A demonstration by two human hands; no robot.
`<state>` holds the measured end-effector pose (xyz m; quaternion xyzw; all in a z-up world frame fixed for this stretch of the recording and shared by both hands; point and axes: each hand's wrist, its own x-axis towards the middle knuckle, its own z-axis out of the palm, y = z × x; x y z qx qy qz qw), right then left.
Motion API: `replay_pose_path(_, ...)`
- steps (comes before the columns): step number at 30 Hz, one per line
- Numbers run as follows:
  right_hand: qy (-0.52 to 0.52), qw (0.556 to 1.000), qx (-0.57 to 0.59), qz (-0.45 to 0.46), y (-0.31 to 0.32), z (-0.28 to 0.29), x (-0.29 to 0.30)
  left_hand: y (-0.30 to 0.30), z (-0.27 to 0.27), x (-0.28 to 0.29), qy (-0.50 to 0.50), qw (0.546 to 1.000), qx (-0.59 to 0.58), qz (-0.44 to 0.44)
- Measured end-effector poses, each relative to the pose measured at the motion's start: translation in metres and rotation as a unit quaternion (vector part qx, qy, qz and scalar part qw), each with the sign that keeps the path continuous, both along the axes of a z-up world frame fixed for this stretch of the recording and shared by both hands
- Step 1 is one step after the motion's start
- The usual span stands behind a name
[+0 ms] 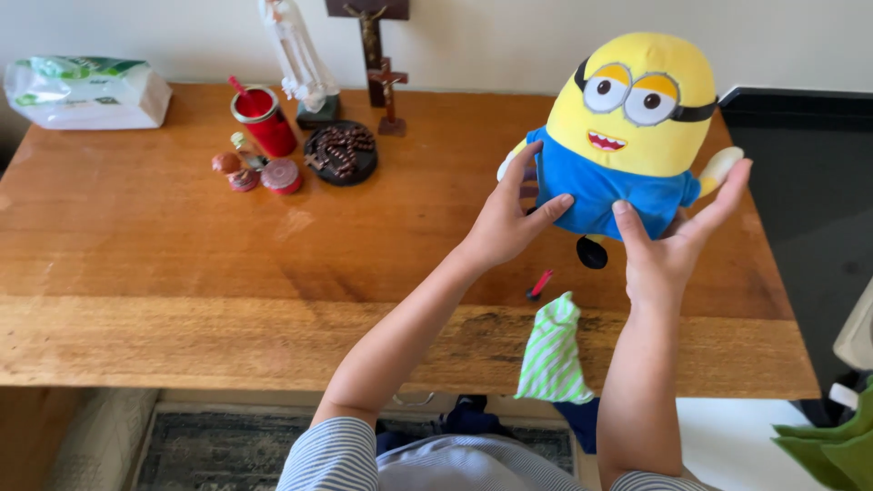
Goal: Cleaning and organizing a wooden desk area containing religious items and a plush toy using a cloth.
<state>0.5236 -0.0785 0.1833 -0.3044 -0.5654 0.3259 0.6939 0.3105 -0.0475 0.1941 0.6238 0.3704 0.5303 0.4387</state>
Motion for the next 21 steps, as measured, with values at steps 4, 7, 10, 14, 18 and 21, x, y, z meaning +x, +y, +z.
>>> replay_pose_path(4,-0.014,1.000,0.005,0.018,-0.046,0.010,-0.066,-0.061,0.021,-0.068,0.037,0.999,-0.004,0.028)
replay_pose_path(7,-0.033,0.999,-0.005,0.021,-0.077,0.007,-0.127,-0.108,0.038,-0.125,0.023,0.999,0.027,0.033)
replay_pose_path(10,-0.055,0.998,-0.019,0.023,-0.100,-0.007,-0.192,-0.148,0.043,-0.183,0.173,0.973,-0.075,0.131)
replay_pose_path(14,-0.076,0.994,-0.063,0.039,-0.124,-0.034,-0.270,-0.185,0.007,-0.259,0.190,0.968,-0.042,0.158)
replay_pose_path(18,-0.073,0.984,-0.133,0.093,-0.136,-0.062,-0.313,-0.210,-0.022,-0.309,0.287,0.928,-0.140,0.191)
replay_pose_path(21,-0.103,0.965,-0.207,0.124,-0.135,-0.097,-0.319,-0.225,-0.047,-0.318,0.330,0.886,-0.183,0.270)
